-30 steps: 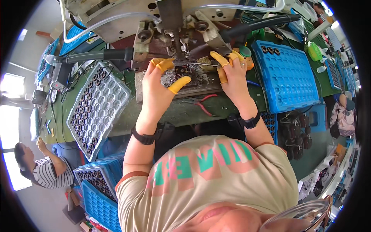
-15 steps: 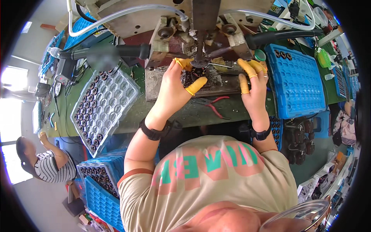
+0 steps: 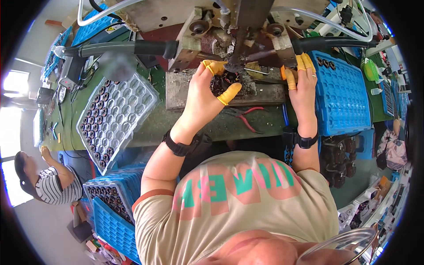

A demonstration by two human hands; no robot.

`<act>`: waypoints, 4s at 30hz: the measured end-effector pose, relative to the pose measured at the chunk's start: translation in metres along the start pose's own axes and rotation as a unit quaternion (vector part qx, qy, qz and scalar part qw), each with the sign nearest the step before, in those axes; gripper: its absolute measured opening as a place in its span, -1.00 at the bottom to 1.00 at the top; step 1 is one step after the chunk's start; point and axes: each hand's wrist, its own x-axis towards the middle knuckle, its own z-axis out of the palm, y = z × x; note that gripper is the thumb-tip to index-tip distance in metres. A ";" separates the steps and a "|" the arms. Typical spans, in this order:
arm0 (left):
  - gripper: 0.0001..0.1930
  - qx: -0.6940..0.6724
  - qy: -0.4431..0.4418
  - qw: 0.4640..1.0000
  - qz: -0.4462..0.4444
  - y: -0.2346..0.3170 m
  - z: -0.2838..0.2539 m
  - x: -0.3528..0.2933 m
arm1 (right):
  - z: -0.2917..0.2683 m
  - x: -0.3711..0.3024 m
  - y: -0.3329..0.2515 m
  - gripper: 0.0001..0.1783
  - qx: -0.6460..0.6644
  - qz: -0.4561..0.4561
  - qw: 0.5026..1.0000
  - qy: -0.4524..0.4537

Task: Assembling small electronic components using an automated press machine and manual hand tools.

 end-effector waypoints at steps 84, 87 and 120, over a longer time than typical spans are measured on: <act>-0.57 0.048 0.190 0.964 -0.178 -0.070 -0.196 -0.083 | -0.013 -0.052 -0.039 -0.83 0.461 0.135 0.877 0.001; -0.56 0.035 0.192 0.961 -0.196 -0.087 -0.176 -0.087 | -0.008 -0.046 -0.044 -0.88 0.429 0.140 0.891 0.040; -0.56 0.005 0.147 0.975 -0.169 -0.036 -0.115 -0.083 | 0.002 0.018 -0.104 -0.48 0.391 -0.005 0.920 -0.023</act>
